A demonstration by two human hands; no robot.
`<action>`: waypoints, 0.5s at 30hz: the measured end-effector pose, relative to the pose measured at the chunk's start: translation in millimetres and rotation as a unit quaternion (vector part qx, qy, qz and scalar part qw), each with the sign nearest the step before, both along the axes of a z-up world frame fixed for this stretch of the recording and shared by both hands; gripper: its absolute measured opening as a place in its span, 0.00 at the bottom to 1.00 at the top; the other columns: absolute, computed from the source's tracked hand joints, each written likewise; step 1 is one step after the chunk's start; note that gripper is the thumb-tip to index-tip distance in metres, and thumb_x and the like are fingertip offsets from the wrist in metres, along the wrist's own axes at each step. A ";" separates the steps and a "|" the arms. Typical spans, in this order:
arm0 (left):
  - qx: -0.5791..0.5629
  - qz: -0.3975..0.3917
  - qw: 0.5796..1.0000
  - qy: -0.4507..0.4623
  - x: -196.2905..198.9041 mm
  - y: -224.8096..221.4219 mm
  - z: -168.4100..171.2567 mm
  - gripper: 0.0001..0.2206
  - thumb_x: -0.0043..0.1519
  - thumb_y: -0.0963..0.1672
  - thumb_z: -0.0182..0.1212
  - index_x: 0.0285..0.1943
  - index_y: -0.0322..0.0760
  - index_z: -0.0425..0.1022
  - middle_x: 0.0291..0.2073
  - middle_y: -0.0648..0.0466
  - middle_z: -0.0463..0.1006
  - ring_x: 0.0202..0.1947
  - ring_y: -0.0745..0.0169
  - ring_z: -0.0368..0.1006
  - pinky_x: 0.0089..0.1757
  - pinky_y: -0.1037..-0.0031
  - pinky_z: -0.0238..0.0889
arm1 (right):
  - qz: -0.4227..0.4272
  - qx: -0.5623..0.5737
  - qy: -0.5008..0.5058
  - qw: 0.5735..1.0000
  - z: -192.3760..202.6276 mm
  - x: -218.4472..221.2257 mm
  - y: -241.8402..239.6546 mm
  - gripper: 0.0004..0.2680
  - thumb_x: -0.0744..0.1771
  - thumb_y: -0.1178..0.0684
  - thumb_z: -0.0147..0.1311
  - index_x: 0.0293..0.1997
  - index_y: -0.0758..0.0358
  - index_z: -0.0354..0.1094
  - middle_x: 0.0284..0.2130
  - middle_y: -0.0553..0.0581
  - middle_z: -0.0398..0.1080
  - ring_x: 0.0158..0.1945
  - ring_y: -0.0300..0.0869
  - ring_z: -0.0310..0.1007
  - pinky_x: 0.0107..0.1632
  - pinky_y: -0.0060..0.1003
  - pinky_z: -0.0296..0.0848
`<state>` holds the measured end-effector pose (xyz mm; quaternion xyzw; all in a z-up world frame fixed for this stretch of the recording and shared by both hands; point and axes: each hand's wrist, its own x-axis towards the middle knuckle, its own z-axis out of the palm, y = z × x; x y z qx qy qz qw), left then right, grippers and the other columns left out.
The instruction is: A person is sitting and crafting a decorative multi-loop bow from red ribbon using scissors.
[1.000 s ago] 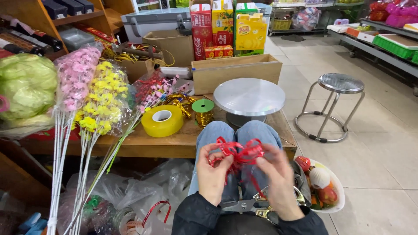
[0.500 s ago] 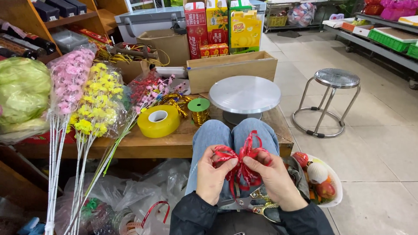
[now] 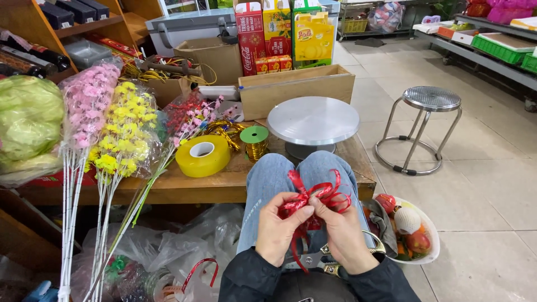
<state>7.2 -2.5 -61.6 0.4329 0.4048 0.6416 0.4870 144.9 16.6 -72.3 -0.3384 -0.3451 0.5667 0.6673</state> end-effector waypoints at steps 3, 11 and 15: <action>0.006 -0.014 1.000 0.003 -2.7 3.5 -1.3 0.07 0.55 0.38 0.76 0.41 0.34 0.84 0.32 0.51 0.86 0.32 0.65 0.78 0.39 0.72 0.77 | 0.051 -0.028 0.009 0.998 7.6 9.5 -0.7 0.06 0.64 0.60 0.65 0.42 0.71 0.79 0.34 0.62 0.79 0.42 0.49 0.76 0.49 0.42 0.75; 0.029 -0.025 0.992 0.121 -5.6 3.6 -4.1 0.02 0.57 0.36 0.72 0.36 0.33 0.86 0.24 0.55 0.84 0.27 0.70 0.75 0.33 0.75 0.71 | 0.025 0.015 -0.205 0.978 17.8 10.2 -11.3 0.02 0.62 0.63 0.68 0.33 0.71 0.81 0.26 0.61 0.81 0.34 0.45 0.80 0.44 0.39 0.78; 0.071 0.151 0.929 0.330 2.7 -10.4 8.7 0.05 0.56 0.42 0.65 0.37 0.48 0.84 0.28 0.60 0.86 0.29 0.64 0.81 0.36 0.70 0.71 | -0.106 0.115 -0.327 0.932 9.3 -0.1 -12.6 0.02 0.63 0.58 0.67 0.34 0.58 0.78 0.30 0.51 0.80 0.33 0.39 0.79 0.42 0.36 0.78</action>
